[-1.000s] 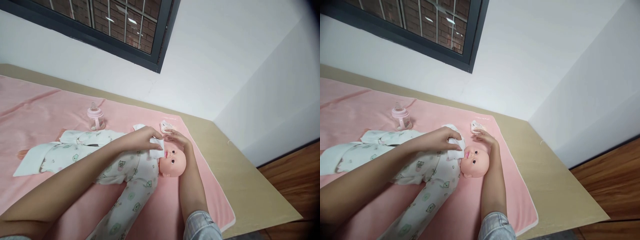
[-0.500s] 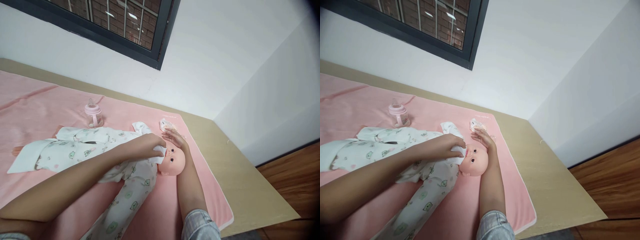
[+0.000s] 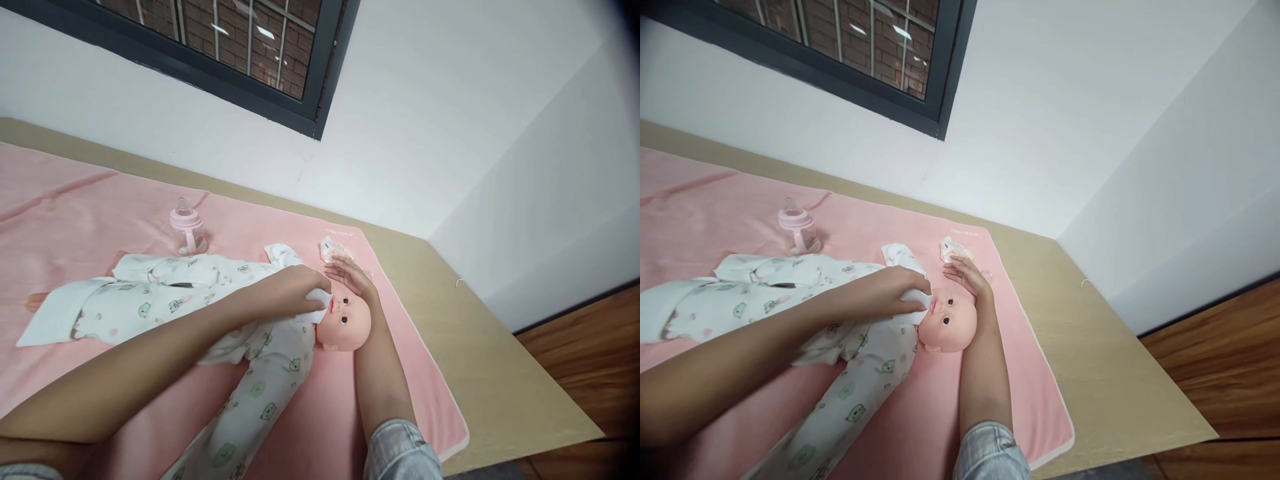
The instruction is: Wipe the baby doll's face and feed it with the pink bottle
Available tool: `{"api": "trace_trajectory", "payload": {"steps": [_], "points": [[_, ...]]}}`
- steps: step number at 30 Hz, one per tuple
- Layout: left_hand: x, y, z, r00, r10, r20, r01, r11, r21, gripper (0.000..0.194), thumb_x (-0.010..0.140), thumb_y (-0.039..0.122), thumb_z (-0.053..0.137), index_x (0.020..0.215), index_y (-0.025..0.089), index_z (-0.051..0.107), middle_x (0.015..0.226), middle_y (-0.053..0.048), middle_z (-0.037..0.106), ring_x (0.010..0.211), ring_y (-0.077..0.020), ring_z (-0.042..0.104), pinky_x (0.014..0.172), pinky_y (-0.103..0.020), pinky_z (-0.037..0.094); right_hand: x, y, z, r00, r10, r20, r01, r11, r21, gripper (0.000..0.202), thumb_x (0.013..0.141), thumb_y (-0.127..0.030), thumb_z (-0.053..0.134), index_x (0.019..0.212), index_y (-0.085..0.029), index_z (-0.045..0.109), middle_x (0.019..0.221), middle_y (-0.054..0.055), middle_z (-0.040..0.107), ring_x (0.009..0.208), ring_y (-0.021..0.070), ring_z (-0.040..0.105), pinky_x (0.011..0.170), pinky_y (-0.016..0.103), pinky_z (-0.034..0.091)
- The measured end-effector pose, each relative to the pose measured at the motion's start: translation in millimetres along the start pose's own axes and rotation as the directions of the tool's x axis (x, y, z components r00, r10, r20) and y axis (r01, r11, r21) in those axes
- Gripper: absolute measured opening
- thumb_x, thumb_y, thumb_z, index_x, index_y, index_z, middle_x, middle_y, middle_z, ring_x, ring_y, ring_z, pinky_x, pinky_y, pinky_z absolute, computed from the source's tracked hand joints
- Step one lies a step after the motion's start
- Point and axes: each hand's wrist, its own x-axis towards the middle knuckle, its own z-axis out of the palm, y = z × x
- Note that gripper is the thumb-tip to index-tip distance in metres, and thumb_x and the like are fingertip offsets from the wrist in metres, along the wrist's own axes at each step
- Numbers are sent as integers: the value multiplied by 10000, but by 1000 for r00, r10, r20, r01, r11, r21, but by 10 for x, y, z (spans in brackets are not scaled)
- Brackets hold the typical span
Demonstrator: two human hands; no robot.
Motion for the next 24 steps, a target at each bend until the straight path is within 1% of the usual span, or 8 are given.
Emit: {"api": "trace_trajectory", "payload": {"steps": [5,8,11,16,20,24], "points": [[11,7,0,1000,-2,5,1,999,47,81,812,175,504,750,172,555,759,-5,618,709,-176,568,605,-270,330,-4,-8,9,1000,2,9,-2,1000,-4,342,815,-270,680,1138,-196,600,1040,69,731,981,180,691,1044,393,484],[11,24,-20,1000,-21,-11,22,997,73,93,810,160,508,720,167,533,730,-8,606,681,-174,556,581,-272,314,-10,-7,9,1000,1,3,-1,1000,-10,329,820,-277,675,1132,-207,600,1035,64,729,969,174,694,1035,392,491],[12,25,-23,999,-28,-31,30,996,78,97,816,156,502,728,167,543,746,-13,609,692,-178,556,581,-275,320,-14,-7,7,1000,6,-10,-6,1000,-24,322,823,-281,672,1129,-213,601,1046,63,727,986,178,692,1015,385,502],[21,8,-6,999,-20,-41,24,996,90,95,828,162,508,795,167,596,809,-23,633,756,-192,583,625,-271,359,-9,-9,7,1000,7,-15,-8,1000,-26,333,824,-277,665,1141,-205,595,1053,69,727,986,182,694,1000,375,508],[37,12,-1,997,-7,-80,14,996,93,179,838,161,514,917,175,674,913,-48,671,839,-212,619,686,-271,396,-1,-10,13,1000,9,-14,-9,1000,4,327,802,-254,674,1114,-193,596,1017,69,731,945,180,706,996,375,514],[54,13,10,996,12,-87,-4,996,91,208,852,163,525,941,181,713,922,-60,683,829,-215,632,708,-272,415,-4,-14,19,1000,11,-12,-11,1000,24,328,788,-244,686,1099,-192,597,1006,67,735,935,186,710,995,379,516]]}}
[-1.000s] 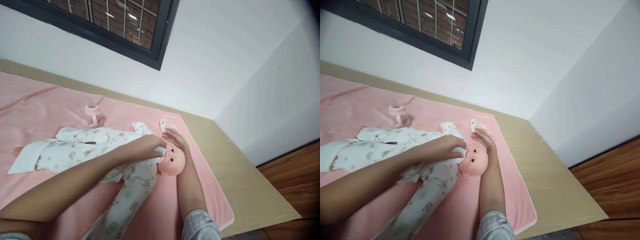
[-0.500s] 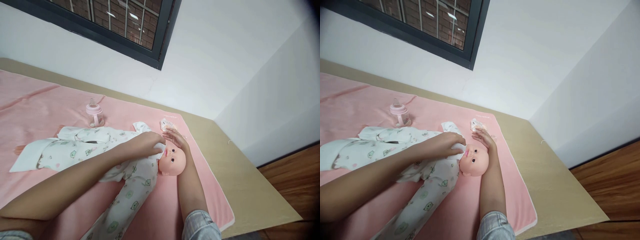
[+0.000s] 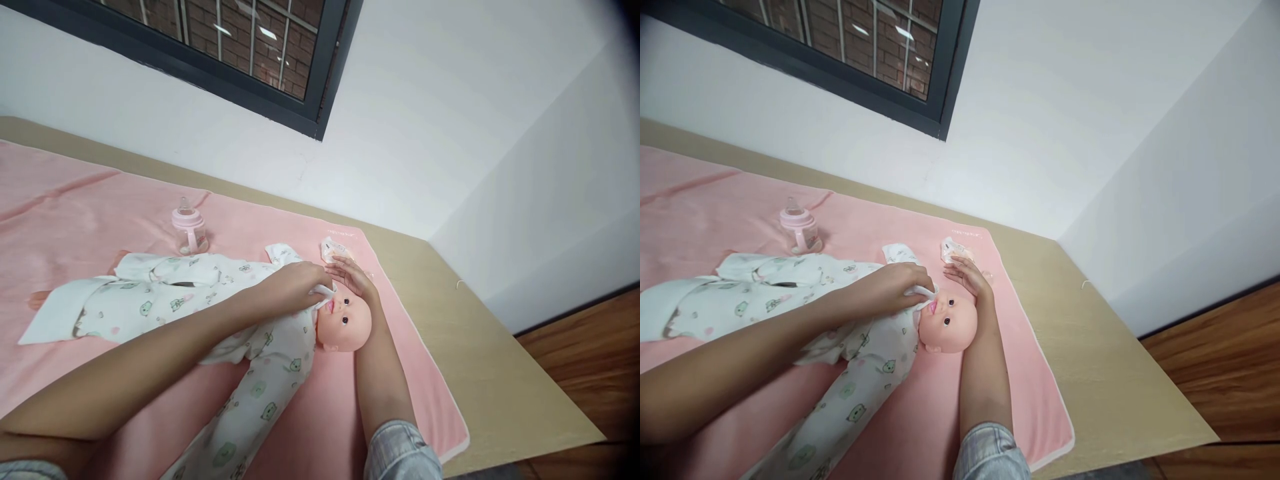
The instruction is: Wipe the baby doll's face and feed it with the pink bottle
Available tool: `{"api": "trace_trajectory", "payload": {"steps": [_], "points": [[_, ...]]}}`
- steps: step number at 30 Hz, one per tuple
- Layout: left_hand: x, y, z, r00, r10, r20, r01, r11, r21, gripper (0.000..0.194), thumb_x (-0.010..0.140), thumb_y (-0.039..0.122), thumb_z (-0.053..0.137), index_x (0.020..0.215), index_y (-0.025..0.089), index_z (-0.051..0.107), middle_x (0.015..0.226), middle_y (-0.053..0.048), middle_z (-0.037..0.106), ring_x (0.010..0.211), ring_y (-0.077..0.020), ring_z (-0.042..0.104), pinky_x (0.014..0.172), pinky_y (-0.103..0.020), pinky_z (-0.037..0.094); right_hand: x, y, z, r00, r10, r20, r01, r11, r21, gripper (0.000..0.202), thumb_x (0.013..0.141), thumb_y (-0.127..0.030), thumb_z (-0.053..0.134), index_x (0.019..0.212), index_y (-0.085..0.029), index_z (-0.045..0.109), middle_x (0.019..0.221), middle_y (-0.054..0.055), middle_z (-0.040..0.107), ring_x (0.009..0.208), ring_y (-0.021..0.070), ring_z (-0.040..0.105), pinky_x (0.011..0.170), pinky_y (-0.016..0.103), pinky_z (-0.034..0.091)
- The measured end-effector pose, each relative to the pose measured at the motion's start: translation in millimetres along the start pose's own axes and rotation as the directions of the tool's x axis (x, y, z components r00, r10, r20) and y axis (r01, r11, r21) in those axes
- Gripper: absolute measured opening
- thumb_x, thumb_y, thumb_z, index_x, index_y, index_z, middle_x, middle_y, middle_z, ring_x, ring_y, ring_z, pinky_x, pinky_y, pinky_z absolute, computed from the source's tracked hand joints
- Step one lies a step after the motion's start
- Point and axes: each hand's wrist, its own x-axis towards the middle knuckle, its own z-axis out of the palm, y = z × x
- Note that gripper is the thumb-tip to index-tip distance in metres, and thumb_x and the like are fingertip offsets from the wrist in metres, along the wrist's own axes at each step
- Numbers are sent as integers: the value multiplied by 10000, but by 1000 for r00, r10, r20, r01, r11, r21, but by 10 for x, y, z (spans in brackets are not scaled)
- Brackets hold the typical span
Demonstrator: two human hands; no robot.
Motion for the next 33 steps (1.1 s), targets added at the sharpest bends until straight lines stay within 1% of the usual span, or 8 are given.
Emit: {"api": "trace_trajectory", "payload": {"steps": [5,10,16,21,27,30,33], "points": [[17,-28,31,1000,1,-30,-1,1000,0,215,841,122,554,928,185,741,932,-57,693,873,-215,634,742,-274,426,-6,-4,2,1000,-5,2,5,1000,-5,315,795,-253,682,1095,-203,603,1013,67,736,944,184,707,996,379,516],[25,-50,55,999,-12,-46,11,1000,-17,226,829,93,580,939,190,752,992,-53,696,921,-210,631,783,-276,437,4,4,-4,1000,-8,3,8,1000,3,316,792,-253,686,1092,-202,606,1016,67,739,947,185,707,996,380,514],[24,-58,74,998,-31,-62,29,999,-45,261,825,71,554,948,193,748,1008,-45,693,905,-199,638,782,-270,451,8,0,10,1000,0,-26,0,1000,6,295,805,-225,666,1091,-188,606,1001,75,742,943,188,709,975,372,526],[19,-35,60,995,-40,-94,32,996,-84,342,807,0,517,952,200,753,1037,-32,698,931,-185,644,797,-259,454,7,-3,8,1000,-3,-19,3,1000,11,267,815,-212,651,1078,-185,612,988,67,742,923,182,707,978,372,526],[-11,92,16,998,-23,-61,15,992,-125,387,779,-41,535,933,219,776,1049,-13,711,930,-168,655,800,-240,460,55,62,-66,1000,-31,7,30,999,18,276,810,-241,668,1078,-196,618,971,58,738,923,181,703,997,384,514],[-22,140,27,999,-7,-47,1,993,-121,419,768,-52,511,944,219,779,1038,-9,715,915,-163,658,793,-234,459,56,67,-70,1000,-28,0,28,1000,14,288,815,-241,661,1094,-192,610,981,68,735,936,189,704,1001,392,511],[-23,143,57,1000,-9,-26,7,996,-92,475,732,-64,474,952,229,777,1047,-8,710,910,-164,656,781,-236,456,39,48,-47,1000,-28,-4,28,1000,4,284,818,-242,658,1094,-197,611,994,71,732,962,191,700,1012,397,506]]}}
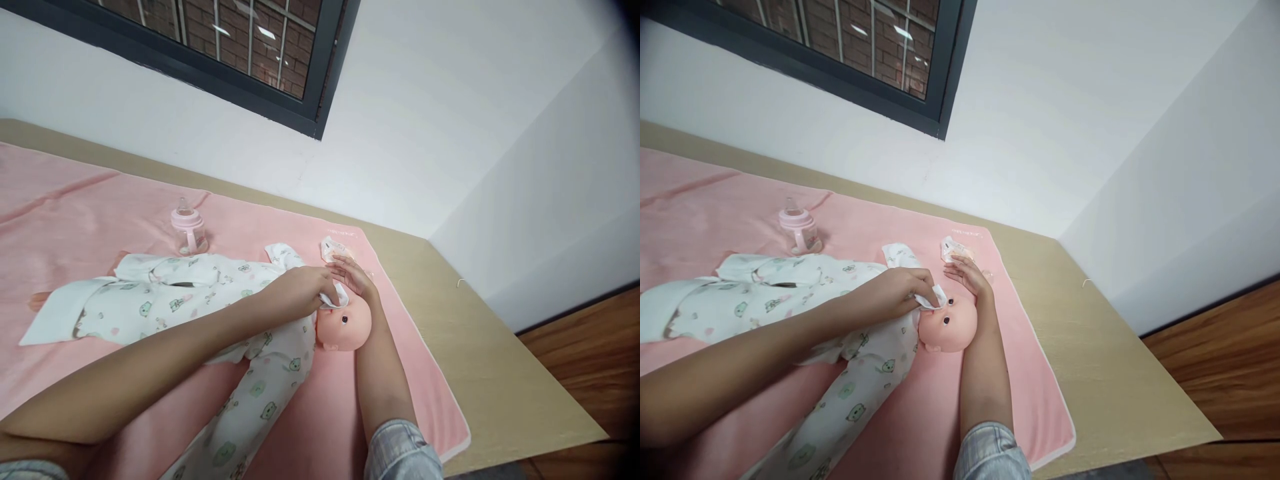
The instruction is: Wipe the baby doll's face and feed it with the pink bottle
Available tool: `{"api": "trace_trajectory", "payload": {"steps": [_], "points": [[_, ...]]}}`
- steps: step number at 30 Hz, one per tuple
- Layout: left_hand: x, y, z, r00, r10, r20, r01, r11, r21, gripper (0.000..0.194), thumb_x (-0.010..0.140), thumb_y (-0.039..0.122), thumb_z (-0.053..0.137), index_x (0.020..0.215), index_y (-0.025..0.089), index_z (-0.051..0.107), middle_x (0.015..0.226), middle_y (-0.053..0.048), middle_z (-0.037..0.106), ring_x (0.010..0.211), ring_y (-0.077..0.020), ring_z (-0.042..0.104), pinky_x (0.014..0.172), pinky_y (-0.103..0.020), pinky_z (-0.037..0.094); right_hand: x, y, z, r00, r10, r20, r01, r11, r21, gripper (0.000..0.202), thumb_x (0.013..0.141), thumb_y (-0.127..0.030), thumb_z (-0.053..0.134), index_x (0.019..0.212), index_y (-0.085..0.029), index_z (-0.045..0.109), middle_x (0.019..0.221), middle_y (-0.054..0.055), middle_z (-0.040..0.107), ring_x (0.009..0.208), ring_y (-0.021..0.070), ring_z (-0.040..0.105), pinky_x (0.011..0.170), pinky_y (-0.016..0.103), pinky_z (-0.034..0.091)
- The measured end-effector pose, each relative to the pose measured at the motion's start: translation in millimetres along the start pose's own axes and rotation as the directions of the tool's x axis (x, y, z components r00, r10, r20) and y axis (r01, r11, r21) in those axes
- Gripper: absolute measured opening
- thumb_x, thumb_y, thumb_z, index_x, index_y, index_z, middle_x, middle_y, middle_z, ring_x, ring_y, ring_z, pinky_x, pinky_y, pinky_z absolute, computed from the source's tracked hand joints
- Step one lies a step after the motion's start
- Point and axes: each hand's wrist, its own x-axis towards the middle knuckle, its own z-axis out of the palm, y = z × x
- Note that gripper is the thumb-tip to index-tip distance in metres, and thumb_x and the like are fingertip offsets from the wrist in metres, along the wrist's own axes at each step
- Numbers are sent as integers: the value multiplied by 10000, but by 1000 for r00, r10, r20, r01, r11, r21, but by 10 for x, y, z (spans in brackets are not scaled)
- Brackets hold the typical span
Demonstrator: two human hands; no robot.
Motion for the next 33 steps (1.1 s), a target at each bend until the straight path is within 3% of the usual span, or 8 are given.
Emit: {"api": "trace_trajectory", "payload": {"steps": [15,22,27,33], "points": [[25,-78,49,998,-16,-64,20,998,59,475,723,-35,471,970,229,779,1066,-17,712,924,-177,650,769,-252,475,26,6,-3,1000,2,-11,-2,1000,24,285,803,-236,682,1079,-196,625,955,57,735,907,178,700,984,390,520],[37,-103,68,998,-38,-42,42,994,100,407,785,-10,510,944,242,788,1027,-31,695,856,-176,638,705,-251,440,37,37,-40,1000,8,-11,-7,1000,17,307,792,-241,692,1087,-195,620,957,57,739,905,178,704,973,384,529],[26,-94,-34,998,-39,-45,42,996,73,470,737,-54,496,958,242,787,993,-23,701,870,-175,639,739,-249,434,36,36,-51,1000,-3,12,3,1000,16,315,790,-254,694,1088,-196,610,986,62,742,934,186,707,977,385,531],[-20,-139,-203,1000,15,0,-15,1000,22,272,798,83,600,897,244,796,888,5,719,797,-160,645,707,-237,404,18,9,-18,1000,17,-1,-17,1000,13,317,798,-253,681,1098,-191,599,989,68,742,936,200,716,979,379,534]]}}
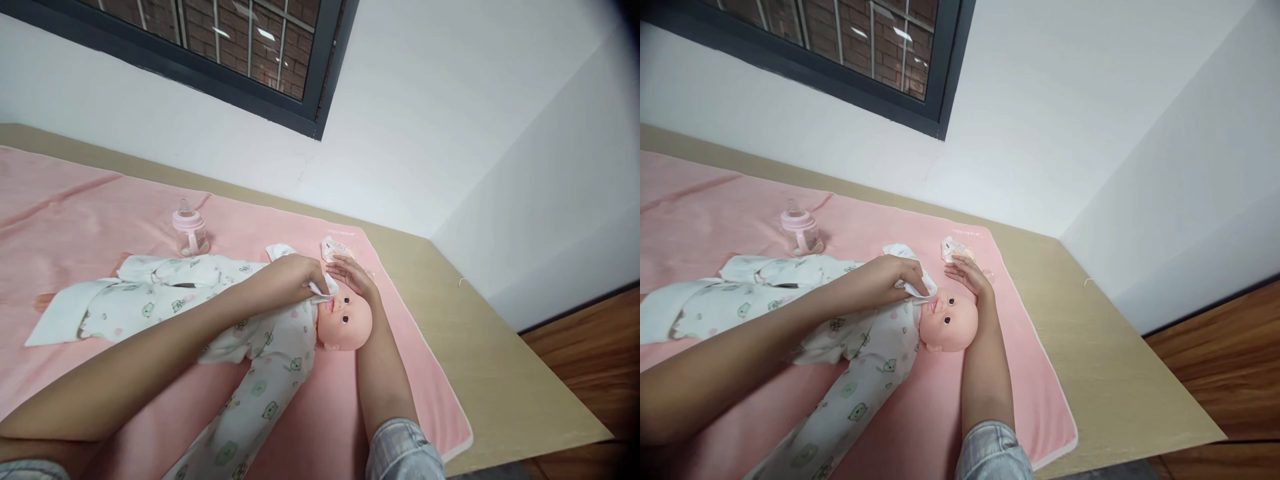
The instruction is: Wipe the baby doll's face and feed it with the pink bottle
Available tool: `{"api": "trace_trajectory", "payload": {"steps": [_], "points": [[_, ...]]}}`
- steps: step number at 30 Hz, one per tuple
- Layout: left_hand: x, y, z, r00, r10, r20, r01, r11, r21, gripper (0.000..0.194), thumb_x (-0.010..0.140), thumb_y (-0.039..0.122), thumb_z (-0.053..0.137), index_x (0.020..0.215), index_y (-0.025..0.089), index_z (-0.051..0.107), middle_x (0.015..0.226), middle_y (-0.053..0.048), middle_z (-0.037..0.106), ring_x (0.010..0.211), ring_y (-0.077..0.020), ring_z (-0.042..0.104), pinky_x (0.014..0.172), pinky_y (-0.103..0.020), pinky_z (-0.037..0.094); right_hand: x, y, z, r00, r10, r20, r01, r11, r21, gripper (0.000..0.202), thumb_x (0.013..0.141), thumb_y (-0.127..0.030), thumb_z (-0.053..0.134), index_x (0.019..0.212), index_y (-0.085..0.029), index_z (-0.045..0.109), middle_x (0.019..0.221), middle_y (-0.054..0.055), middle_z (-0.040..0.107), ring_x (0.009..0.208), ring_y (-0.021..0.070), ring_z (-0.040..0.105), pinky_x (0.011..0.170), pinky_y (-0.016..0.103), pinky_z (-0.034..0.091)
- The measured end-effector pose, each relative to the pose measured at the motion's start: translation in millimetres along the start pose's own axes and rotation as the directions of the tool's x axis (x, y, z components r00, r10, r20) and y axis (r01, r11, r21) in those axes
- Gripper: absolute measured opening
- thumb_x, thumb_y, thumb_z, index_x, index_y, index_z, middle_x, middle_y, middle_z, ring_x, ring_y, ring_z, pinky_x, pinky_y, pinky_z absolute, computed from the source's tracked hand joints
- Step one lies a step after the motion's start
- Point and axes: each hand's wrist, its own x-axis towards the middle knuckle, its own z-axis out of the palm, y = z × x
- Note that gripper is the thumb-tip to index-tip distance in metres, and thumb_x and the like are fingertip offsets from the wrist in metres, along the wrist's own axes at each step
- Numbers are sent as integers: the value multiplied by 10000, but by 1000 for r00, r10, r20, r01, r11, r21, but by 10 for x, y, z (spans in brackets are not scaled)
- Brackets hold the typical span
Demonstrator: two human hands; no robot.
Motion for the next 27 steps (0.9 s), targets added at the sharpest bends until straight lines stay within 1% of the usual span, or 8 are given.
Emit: {"api": "trace_trajectory", "payload": {"steps": [3,6,9,16,20,27], "points": [[-9,-25,-8,1000,11,16,-10,1000,-25,194,828,153,635,883,244,798,859,9,720,767,-150,644,684,-231,392,-6,-3,11,1000,-1,4,1,1000,15,305,801,-251,678,1089,-193,595,980,68,741,934,195,717,998,386,525],[-6,-22,24,999,-2,44,5,998,-57,143,834,194,666,870,245,795,856,19,726,777,-145,651,687,-223,396,-14,-9,21,1000,-1,1,1,1000,11,312,809,-246,672,1101,-188,581,979,73,738,923,190,716,1005,389,518],[3,-11,69,998,-4,61,8,998,-63,138,809,164,678,851,236,789,878,27,733,815,-147,659,699,-215,407,-22,-19,34,1000,-5,-6,6,1000,7,298,819,-230,656,1101,-183,571,963,71,737,908,183,714,1002,385,516],[11,-14,173,999,-12,52,15,998,-54,198,783,114,645,873,229,778,927,22,741,860,-164,671,702,-210,436,-48,-41,69,1000,6,-28,-6,1000,9,238,855,-165,578,1092,-177,563,900,46,733,851,149,703,957,362,520],[8,-1,175,999,-17,49,20,998,-53,182,791,120,650,875,220,776,930,20,744,871,-165,673,707,-213,439,-71,-66,100,999,9,-39,-9,1000,6,229,870,-151,553,1098,-168,558,891,42,729,849,140,695,940,349,516],[18,5,156,999,-24,32,25,999,-38,142,796,137,653,846,206,767,884,14,742,813,-159,666,673,-230,423,-96,-106,139,997,30,-69,-31,999,-15,193,902,-158,555,1092,-167,583,909,46,712,862,135,678,904,329,522]]}}
